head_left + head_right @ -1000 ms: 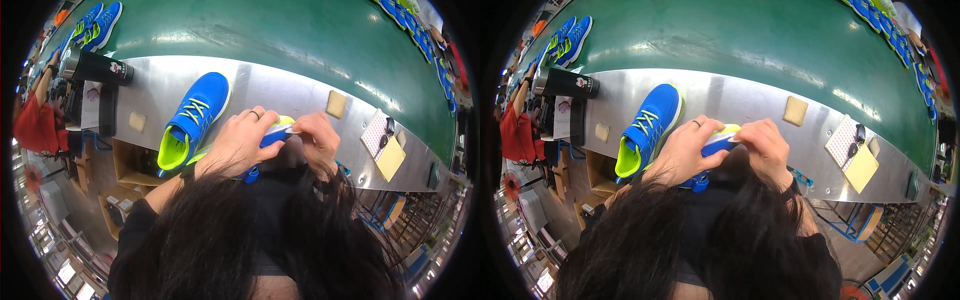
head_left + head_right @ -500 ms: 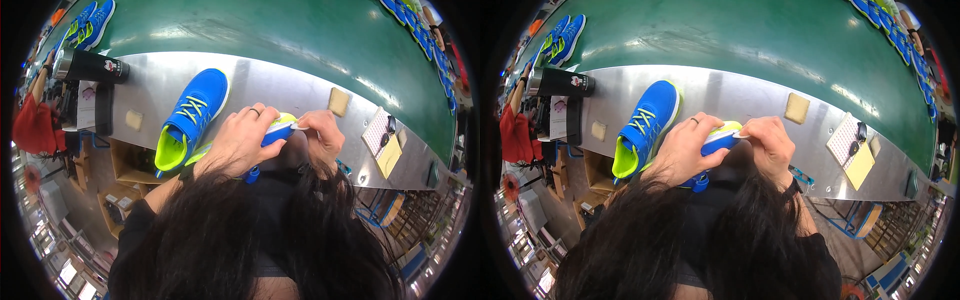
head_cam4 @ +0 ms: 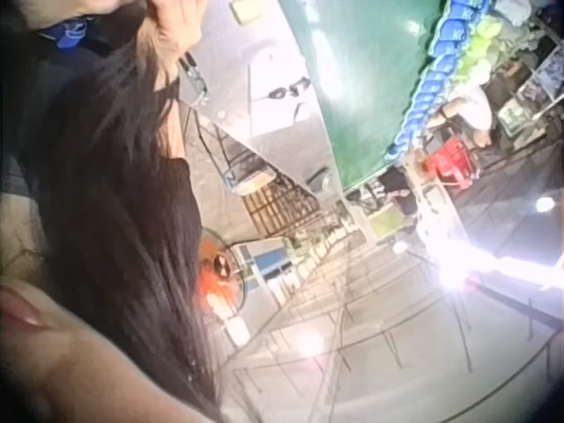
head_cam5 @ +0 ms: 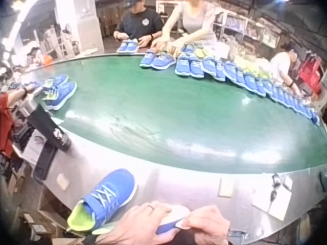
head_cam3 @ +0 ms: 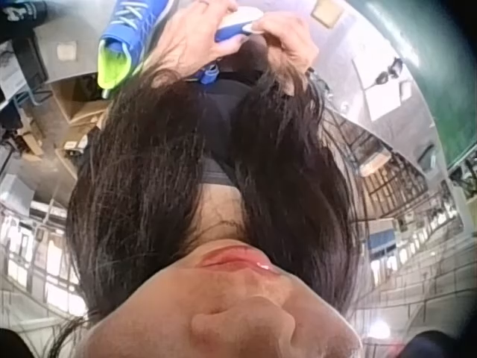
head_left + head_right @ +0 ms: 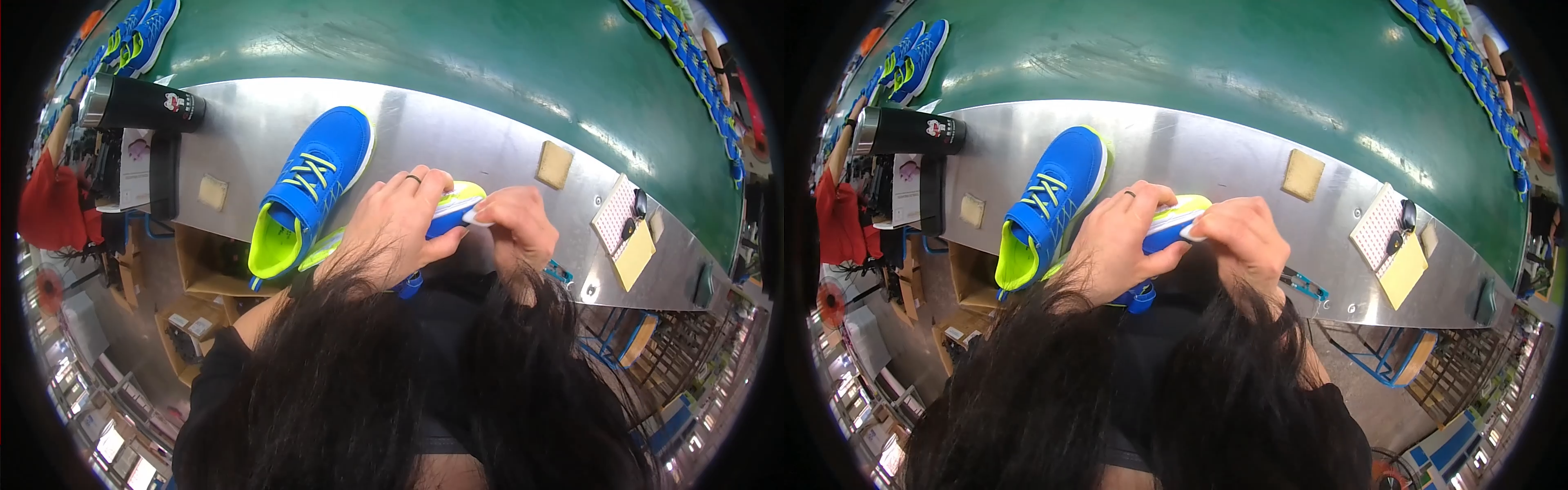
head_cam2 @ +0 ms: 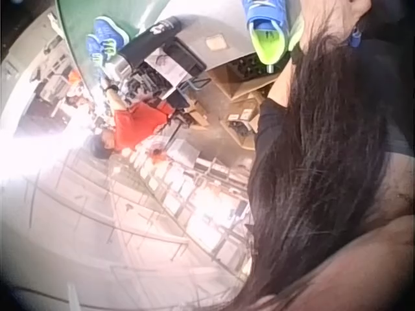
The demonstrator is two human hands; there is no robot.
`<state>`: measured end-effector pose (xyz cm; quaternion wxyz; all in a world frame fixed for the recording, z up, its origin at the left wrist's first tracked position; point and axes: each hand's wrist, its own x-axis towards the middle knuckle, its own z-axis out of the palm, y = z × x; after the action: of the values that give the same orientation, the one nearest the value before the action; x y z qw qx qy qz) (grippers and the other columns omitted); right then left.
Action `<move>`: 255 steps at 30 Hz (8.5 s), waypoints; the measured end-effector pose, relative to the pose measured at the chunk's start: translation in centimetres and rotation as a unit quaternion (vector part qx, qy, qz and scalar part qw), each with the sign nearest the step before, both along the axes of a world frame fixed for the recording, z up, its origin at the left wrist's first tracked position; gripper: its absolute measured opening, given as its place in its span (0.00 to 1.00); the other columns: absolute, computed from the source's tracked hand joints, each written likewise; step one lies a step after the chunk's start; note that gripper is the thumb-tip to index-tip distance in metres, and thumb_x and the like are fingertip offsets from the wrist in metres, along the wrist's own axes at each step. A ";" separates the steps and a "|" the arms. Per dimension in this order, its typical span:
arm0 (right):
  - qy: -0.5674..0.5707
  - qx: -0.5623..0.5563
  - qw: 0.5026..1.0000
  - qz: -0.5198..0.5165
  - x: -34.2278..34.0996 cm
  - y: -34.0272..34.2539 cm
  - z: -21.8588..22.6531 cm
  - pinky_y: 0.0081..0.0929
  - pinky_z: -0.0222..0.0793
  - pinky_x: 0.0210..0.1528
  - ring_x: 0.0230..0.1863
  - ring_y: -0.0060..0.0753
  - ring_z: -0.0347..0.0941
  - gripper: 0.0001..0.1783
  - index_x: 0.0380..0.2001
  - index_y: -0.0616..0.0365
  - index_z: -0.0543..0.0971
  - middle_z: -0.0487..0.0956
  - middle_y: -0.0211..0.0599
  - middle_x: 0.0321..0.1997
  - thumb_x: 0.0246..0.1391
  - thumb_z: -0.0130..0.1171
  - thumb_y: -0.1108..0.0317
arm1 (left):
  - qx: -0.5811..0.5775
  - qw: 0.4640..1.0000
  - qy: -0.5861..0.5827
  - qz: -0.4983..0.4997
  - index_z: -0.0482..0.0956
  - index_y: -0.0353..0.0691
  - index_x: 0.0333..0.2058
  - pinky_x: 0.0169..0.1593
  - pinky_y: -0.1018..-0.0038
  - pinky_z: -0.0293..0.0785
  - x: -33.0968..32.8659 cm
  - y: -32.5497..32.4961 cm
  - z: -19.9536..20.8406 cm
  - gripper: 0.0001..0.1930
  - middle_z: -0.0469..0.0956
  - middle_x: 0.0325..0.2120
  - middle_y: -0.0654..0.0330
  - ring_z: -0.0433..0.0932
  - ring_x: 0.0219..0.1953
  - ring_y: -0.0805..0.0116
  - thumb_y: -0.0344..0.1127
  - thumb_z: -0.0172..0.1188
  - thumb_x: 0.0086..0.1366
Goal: Inspecting sneakers, inserting insoles, and organizing them on a conveyor belt in a factory.
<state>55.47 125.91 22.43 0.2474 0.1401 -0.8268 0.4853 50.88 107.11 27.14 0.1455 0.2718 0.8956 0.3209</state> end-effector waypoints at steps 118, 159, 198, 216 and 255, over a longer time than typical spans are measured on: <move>-0.189 0.270 0.940 -0.090 -1.2 -6.8 6.1 0.38 0.73 0.43 0.46 0.47 0.74 0.36 0.54 0.45 0.71 0.70 0.39 0.52 0.37 0.69 0.67 | 0.031 0.911 0.224 0.345 0.72 0.48 0.55 0.52 0.63 0.72 5.0 -13.5 -0.1 0.35 0.70 0.48 0.51 0.73 0.48 0.49 0.25 0.69 0.44; -0.147 0.268 0.943 0.134 -20.7 -16.4 11.3 0.41 0.70 0.47 0.44 0.53 0.72 0.27 0.36 0.57 0.84 0.80 0.52 0.35 0.34 0.71 0.49 | 0.204 0.873 0.118 0.426 0.78 0.39 0.32 0.30 0.74 0.74 -0.6 -13.5 -5.7 0.05 0.76 0.28 0.58 0.78 0.24 0.68 0.33 0.62 0.60; -0.012 0.157 0.948 0.276 -36.7 -22.8 5.5 0.39 0.63 0.61 0.60 0.51 0.66 0.33 0.59 0.60 0.67 0.71 0.51 0.57 0.51 0.64 0.61 | 0.135 0.889 0.086 0.429 0.79 0.41 0.23 0.25 0.78 0.68 -0.2 -11.7 -3.4 0.07 0.75 0.22 0.65 0.72 0.19 0.74 0.35 0.66 0.55; -0.378 -0.403 0.829 0.091 -46.7 -0.2 -1.5 0.34 0.79 0.47 0.43 0.43 0.78 0.32 0.60 0.48 0.54 0.66 0.47 0.52 0.57 0.56 0.77 | 0.398 0.885 -0.085 0.227 0.77 0.38 0.31 0.32 0.72 0.72 -19.3 3.1 -6.4 0.08 0.77 0.25 0.60 0.74 0.25 0.73 0.37 0.58 0.64; -0.299 -0.466 0.827 -0.097 -67.1 0.2 -3.3 0.53 0.74 0.50 0.54 0.63 0.70 0.41 0.59 0.38 0.60 0.63 0.44 0.63 0.45 0.65 0.81 | 0.189 0.969 -0.017 0.155 0.76 0.38 0.26 0.33 0.64 0.67 -17.3 7.1 -6.5 0.08 0.75 0.21 0.58 0.76 0.29 0.55 0.37 0.61 0.54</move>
<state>-11.64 126.11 19.12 0.0700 -0.2244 -0.5451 0.8047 33.59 114.18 20.65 0.0553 0.1472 0.8469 0.5079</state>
